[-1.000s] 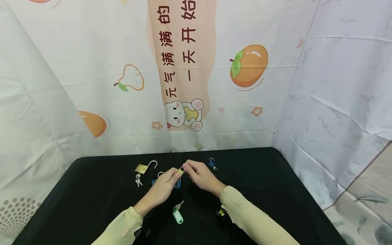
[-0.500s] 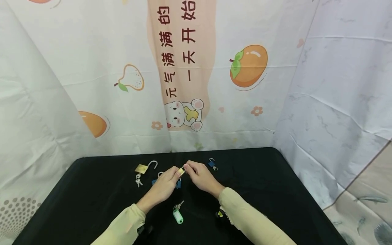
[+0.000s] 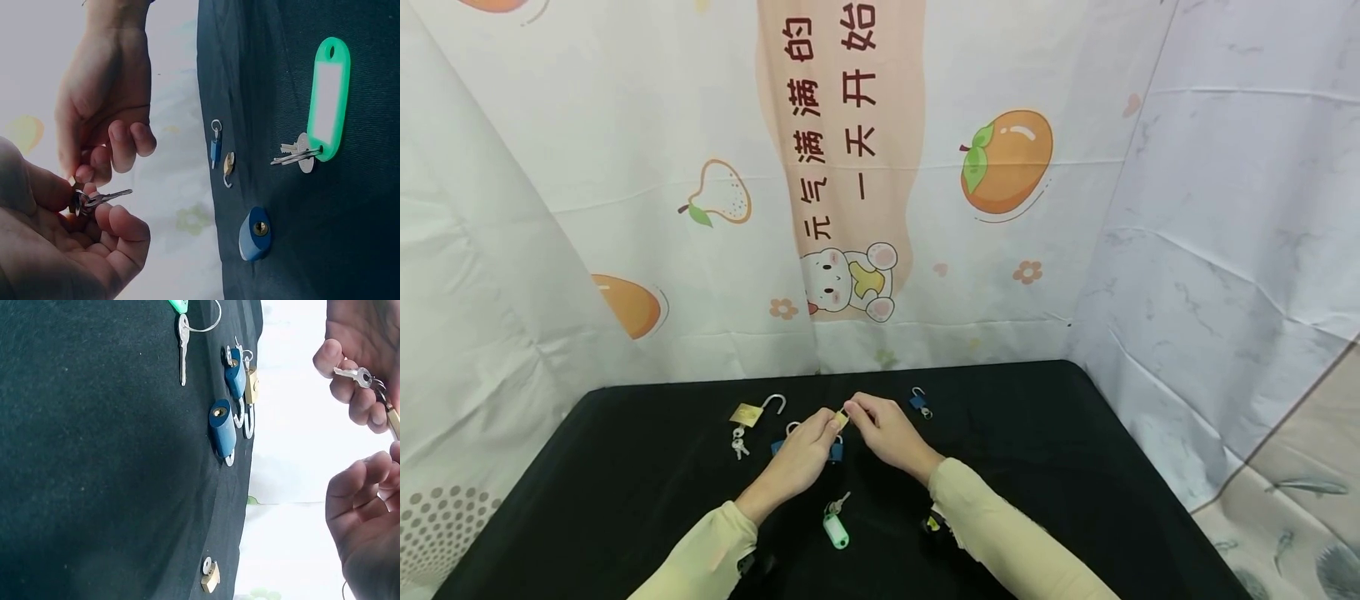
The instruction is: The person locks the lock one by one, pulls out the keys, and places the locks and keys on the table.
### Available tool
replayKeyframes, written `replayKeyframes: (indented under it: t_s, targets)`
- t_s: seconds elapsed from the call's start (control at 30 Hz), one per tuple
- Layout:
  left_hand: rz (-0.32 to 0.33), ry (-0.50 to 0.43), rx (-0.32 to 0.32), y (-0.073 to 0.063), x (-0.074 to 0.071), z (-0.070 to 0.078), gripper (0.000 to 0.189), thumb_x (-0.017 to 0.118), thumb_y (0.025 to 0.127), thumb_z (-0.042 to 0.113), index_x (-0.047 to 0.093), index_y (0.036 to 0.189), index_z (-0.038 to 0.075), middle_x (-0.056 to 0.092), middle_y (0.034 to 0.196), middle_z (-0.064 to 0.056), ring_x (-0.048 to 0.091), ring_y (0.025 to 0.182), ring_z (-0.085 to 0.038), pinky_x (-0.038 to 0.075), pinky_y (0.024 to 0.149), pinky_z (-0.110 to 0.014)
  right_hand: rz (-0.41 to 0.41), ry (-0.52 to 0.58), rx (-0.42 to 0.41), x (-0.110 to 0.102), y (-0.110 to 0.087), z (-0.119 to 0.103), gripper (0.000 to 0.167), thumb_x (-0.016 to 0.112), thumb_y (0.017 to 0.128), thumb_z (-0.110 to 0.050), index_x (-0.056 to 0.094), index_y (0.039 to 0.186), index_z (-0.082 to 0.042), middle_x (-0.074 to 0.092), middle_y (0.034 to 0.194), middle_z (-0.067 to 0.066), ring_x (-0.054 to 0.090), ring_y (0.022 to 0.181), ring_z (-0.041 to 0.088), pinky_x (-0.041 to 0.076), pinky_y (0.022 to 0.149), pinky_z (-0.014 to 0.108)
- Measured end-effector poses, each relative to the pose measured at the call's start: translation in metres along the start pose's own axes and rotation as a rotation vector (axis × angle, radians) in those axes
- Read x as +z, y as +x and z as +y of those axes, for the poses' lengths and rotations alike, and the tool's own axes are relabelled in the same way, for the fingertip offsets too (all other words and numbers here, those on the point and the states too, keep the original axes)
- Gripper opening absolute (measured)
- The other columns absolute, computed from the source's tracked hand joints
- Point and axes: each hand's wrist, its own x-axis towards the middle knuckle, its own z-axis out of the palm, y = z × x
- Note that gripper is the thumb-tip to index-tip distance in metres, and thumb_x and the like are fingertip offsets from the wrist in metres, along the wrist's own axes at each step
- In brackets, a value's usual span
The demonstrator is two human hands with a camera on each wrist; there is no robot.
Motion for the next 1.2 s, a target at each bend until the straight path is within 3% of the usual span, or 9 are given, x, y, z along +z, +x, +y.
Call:
replayKeyframes:
  t_s: [0.3, 0.57, 0.73, 0.93, 1.2]
  targets:
    - [-0.012, 0.014, 0.003, 0.001, 0.001, 0.002, 0.024, 0.041, 0.11, 0.021, 0.057, 0.103, 0.005, 0.047, 0.081, -0.001, 0.046, 0.07, -0.015, 0.039, 0.063, -0.031, 0.009, -0.039, -0.007, -0.003, 0.0, 0.011, 0.027, 0.049, 0.109, -0.028, 0.061, 0.085, -0.02, 0.046, 0.061, -0.005, 0.046, 0.05, 0.011, 0.041, 0.051, 0.027]
    - [-0.06, -0.085, -0.013, -0.002, 0.003, -0.002, 0.034, 0.04, 0.111, 0.032, 0.06, 0.11, 0.005, 0.05, 0.085, -0.001, 0.049, 0.075, -0.016, 0.04, 0.066, -0.033, -0.034, -0.07, -0.001, -0.011, -0.001, 0.016, 0.03, 0.049, 0.109, -0.03, 0.06, 0.083, -0.019, 0.048, 0.061, -0.004, 0.045, 0.05, 0.013, 0.041, 0.051, 0.028]
    - [0.003, -0.142, -0.002, -0.002, 0.007, -0.008, 0.037, 0.046, 0.109, 0.037, 0.065, 0.113, 0.006, 0.056, 0.086, 0.002, 0.053, 0.077, -0.014, 0.045, 0.067, -0.031, -0.048, 0.006, 0.087, -0.016, -0.003, 0.016, 0.035, 0.047, 0.109, -0.034, 0.061, 0.086, -0.013, 0.055, 0.068, 0.005, 0.052, 0.056, 0.017, 0.048, 0.056, 0.031]
    - [0.072, -0.168, 0.015, -0.001, 0.006, -0.009, 0.032, 0.051, 0.108, 0.036, 0.065, 0.103, 0.007, 0.056, 0.078, 0.001, 0.053, 0.065, -0.012, 0.045, 0.058, -0.028, -0.028, 0.115, 0.186, -0.019, -0.005, 0.018, 0.035, 0.051, 0.108, -0.037, 0.067, 0.106, -0.006, 0.062, 0.093, 0.021, 0.059, 0.07, 0.021, 0.056, 0.065, 0.036]
    - [0.071, -0.164, 0.031, 0.002, 0.005, -0.006, 0.03, 0.051, 0.108, 0.035, 0.063, 0.1, 0.01, 0.053, 0.078, 0.003, 0.051, 0.065, -0.011, 0.045, 0.058, -0.026, -0.024, 0.166, 0.214, -0.021, -0.003, 0.016, 0.027, 0.058, 0.105, -0.036, 0.07, 0.112, -0.012, 0.062, 0.091, 0.007, 0.06, 0.074, 0.023, 0.056, 0.069, 0.036]
